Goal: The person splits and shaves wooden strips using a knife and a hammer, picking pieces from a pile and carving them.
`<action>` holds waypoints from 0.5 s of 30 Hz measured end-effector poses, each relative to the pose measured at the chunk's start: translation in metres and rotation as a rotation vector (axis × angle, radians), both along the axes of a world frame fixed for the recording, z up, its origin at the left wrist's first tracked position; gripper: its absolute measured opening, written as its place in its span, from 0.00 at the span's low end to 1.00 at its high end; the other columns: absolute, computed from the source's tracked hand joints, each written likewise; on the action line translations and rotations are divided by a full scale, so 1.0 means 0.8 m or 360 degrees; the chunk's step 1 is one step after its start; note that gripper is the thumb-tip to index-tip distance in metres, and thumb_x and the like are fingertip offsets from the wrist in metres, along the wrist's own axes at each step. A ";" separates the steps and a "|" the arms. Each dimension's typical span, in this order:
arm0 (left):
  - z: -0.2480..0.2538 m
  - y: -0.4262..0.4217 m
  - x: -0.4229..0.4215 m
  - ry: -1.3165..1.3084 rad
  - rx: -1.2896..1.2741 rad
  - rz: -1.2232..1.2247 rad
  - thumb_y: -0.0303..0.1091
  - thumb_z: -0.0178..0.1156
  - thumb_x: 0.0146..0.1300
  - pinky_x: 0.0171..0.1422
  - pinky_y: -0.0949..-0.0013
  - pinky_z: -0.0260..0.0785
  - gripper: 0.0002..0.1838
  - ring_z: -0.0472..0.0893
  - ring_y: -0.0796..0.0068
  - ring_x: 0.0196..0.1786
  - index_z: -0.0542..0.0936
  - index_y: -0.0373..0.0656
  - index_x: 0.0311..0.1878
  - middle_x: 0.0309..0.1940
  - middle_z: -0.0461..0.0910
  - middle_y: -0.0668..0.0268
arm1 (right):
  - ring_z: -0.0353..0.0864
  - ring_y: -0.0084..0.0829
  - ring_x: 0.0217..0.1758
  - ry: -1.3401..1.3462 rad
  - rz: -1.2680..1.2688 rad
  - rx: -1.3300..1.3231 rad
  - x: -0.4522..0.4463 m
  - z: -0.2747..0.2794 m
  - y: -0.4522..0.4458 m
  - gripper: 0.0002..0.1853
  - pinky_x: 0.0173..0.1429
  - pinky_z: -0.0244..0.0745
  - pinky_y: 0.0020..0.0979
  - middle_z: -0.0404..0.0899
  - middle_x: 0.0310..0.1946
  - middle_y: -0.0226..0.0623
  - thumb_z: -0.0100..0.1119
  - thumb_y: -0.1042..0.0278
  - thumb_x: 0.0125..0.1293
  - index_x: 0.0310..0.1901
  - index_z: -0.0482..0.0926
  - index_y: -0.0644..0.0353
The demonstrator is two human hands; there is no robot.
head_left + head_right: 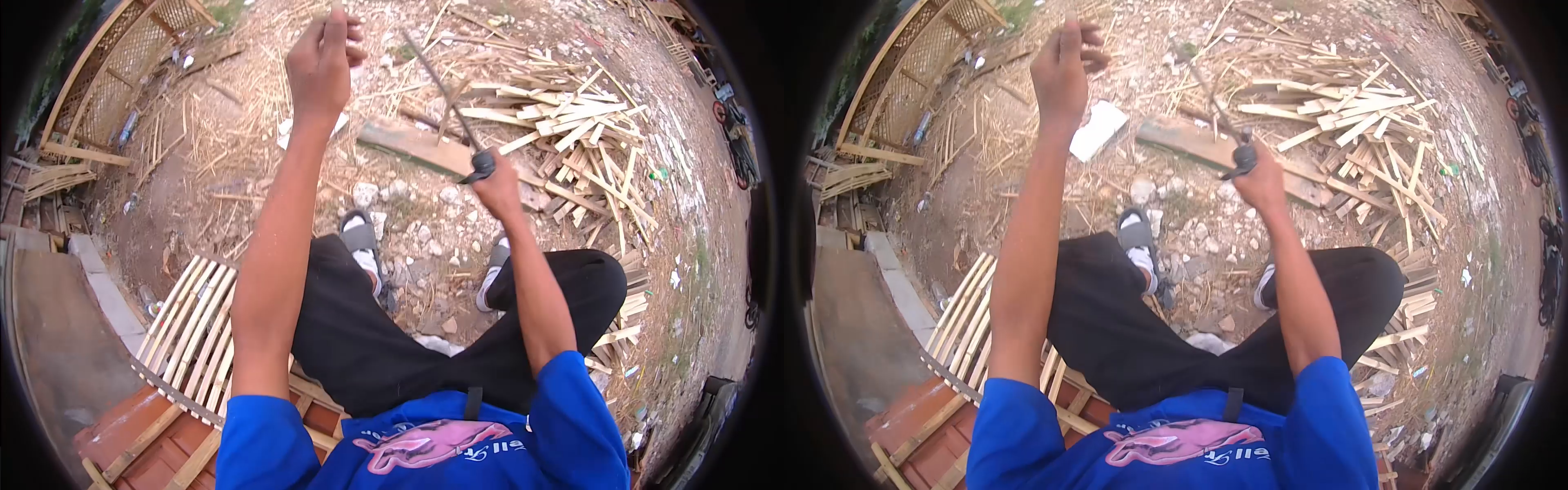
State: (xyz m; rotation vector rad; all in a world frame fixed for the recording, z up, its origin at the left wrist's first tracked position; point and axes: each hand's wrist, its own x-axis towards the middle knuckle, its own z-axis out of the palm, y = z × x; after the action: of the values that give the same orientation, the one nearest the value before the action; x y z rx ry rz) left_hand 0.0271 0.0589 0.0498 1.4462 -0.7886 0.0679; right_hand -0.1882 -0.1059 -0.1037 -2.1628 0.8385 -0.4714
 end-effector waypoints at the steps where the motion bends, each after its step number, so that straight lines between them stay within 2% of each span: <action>1: 0.003 -0.001 -0.004 -0.0005 0.0044 0.0000 0.53 0.47 0.76 0.38 0.72 0.79 0.25 0.83 0.78 0.33 0.81 0.38 0.44 0.32 0.79 0.66 | 0.83 0.53 0.43 -0.0079 0.0008 0.0011 0.012 -0.006 0.007 0.15 0.49 0.76 0.43 0.83 0.37 0.53 0.64 0.73 0.50 0.42 0.77 0.60; 3: -0.003 -0.002 -0.008 0.0013 0.0135 -0.0031 0.52 0.50 0.75 0.38 0.72 0.78 0.23 0.83 0.77 0.33 0.82 0.39 0.44 0.34 0.81 0.65 | 0.82 0.56 0.45 -0.0032 -0.0050 0.0012 0.029 0.001 0.016 0.17 0.50 0.75 0.46 0.83 0.37 0.53 0.64 0.73 0.49 0.43 0.77 0.61; 6: -0.007 -0.005 -0.014 -0.0100 0.0447 -0.0054 0.51 0.54 0.73 0.38 0.72 0.77 0.21 0.84 0.75 0.34 0.82 0.40 0.46 0.36 0.82 0.64 | 0.83 0.46 0.39 -0.0078 -0.0104 0.0008 0.038 0.016 0.005 0.16 0.45 0.75 0.39 0.82 0.33 0.49 0.65 0.72 0.48 0.41 0.77 0.63; 7: -0.005 -0.006 -0.014 -0.0140 0.0567 -0.0035 0.50 0.61 0.68 0.39 0.70 0.77 0.20 0.84 0.72 0.36 0.82 0.41 0.48 0.39 0.83 0.62 | 0.83 0.47 0.36 -0.0240 -0.0078 0.0000 0.035 0.020 0.003 0.17 0.44 0.75 0.40 0.82 0.32 0.49 0.66 0.72 0.48 0.42 0.76 0.64; 8: -0.007 -0.011 -0.012 -0.0230 0.0615 -0.0022 0.50 0.63 0.66 0.40 0.70 0.77 0.21 0.84 0.71 0.38 0.81 0.40 0.49 0.40 0.83 0.61 | 0.81 0.46 0.34 -0.0250 -0.0082 -0.0010 0.035 0.017 -0.004 0.18 0.42 0.74 0.39 0.82 0.31 0.48 0.67 0.71 0.49 0.42 0.76 0.64; 10: -0.020 -0.019 -0.011 -0.0376 0.0720 0.0019 0.50 0.67 0.62 0.42 0.68 0.77 0.24 0.84 0.70 0.41 0.81 0.39 0.51 0.42 0.83 0.60 | 0.84 0.49 0.42 -0.0172 -0.0132 0.0173 0.027 0.048 0.006 0.20 0.48 0.76 0.39 0.84 0.38 0.52 0.64 0.73 0.50 0.47 0.76 0.65; 11: -0.024 -0.024 -0.013 -0.0311 0.0784 -0.0006 0.50 0.72 0.57 0.46 0.65 0.77 0.29 0.83 0.67 0.45 0.79 0.39 0.55 0.46 0.82 0.58 | 0.85 0.48 0.41 -0.0237 -0.0150 0.0207 0.023 0.050 0.012 0.21 0.48 0.76 0.38 0.84 0.37 0.52 0.64 0.72 0.51 0.48 0.76 0.64; 14: -0.042 -0.047 -0.020 -0.0626 0.0807 0.0054 0.55 0.72 0.53 0.50 0.61 0.75 0.34 0.83 0.60 0.47 0.80 0.39 0.55 0.47 0.83 0.55 | 0.84 0.52 0.41 -0.0193 -0.0193 0.0260 0.007 0.057 0.038 0.20 0.47 0.76 0.41 0.83 0.36 0.53 0.65 0.71 0.52 0.48 0.73 0.64; 15: -0.047 -0.056 -0.023 -0.0497 0.0832 0.0002 0.56 0.74 0.51 0.52 0.60 0.75 0.37 0.83 0.56 0.47 0.79 0.37 0.56 0.46 0.83 0.54 | 0.84 0.54 0.41 -0.0165 -0.0194 0.0251 0.005 0.054 0.045 0.20 0.47 0.76 0.43 0.83 0.36 0.54 0.65 0.71 0.52 0.48 0.73 0.63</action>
State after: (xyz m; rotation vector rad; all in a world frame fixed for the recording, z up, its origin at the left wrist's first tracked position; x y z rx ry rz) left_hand 0.0089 0.0139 0.0124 1.9597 -1.1153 0.0946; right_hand -0.1842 -0.0700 -0.0608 -1.9340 0.9218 -0.5551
